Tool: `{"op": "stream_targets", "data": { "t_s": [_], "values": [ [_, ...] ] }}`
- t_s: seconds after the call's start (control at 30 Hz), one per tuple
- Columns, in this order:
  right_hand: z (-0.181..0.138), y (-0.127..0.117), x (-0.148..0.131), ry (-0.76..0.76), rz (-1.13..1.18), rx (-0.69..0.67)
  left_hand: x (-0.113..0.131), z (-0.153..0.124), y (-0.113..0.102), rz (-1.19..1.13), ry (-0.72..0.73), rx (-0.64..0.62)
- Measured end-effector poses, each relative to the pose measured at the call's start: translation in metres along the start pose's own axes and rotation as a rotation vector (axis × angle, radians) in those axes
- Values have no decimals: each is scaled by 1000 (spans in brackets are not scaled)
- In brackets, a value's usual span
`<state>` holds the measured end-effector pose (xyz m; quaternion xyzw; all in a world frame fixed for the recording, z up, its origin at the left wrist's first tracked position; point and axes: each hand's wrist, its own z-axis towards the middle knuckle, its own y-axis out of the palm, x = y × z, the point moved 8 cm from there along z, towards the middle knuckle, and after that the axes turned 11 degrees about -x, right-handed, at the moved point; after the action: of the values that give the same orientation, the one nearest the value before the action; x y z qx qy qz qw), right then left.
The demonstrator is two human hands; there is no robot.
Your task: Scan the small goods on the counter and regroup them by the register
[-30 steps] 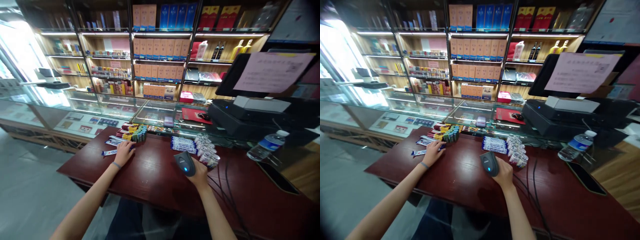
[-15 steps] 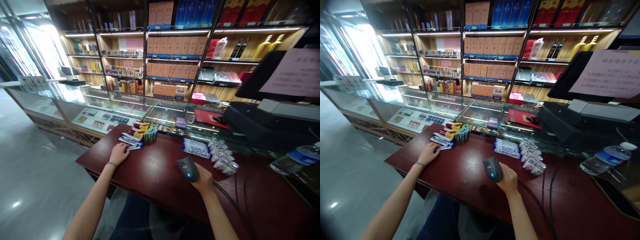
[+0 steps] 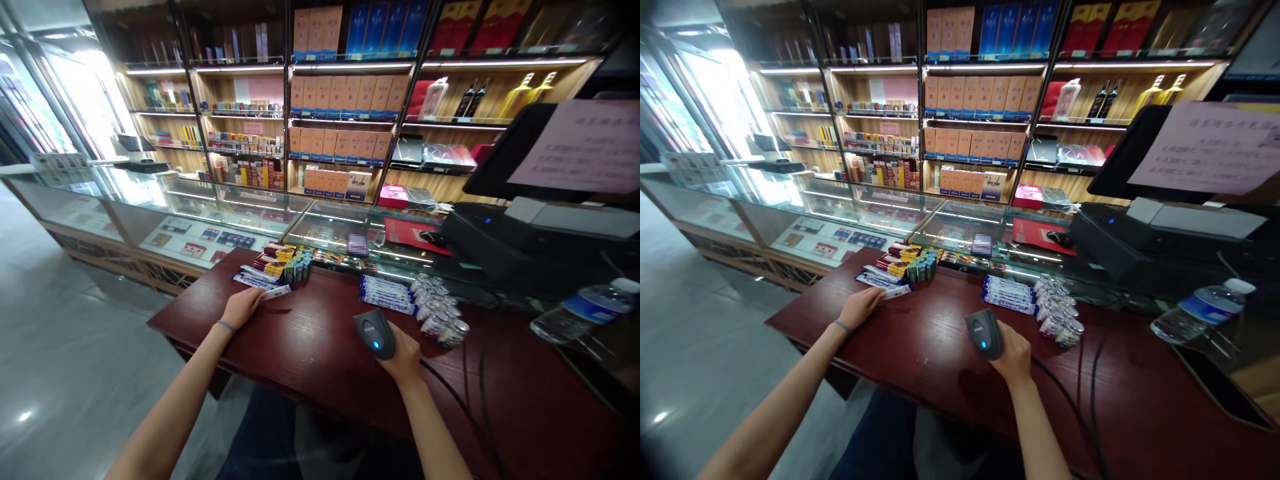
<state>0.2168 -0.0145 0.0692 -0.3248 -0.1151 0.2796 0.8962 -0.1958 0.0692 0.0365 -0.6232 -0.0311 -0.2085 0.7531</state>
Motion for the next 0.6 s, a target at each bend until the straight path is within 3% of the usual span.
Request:
{"op": "stream_targets", "data": {
  "t_s": [0.17,0.4,0.6],
  "values": [
    [-1,-5,4,58,2,33,34,34,12,-362,14,47],
    [-6,-4,15,171,-12,-18,103,89,55,-856,99,-17],
    [-5,0,17,210,71,-78,121,98,74,-950,84,-30]
  ]
}}
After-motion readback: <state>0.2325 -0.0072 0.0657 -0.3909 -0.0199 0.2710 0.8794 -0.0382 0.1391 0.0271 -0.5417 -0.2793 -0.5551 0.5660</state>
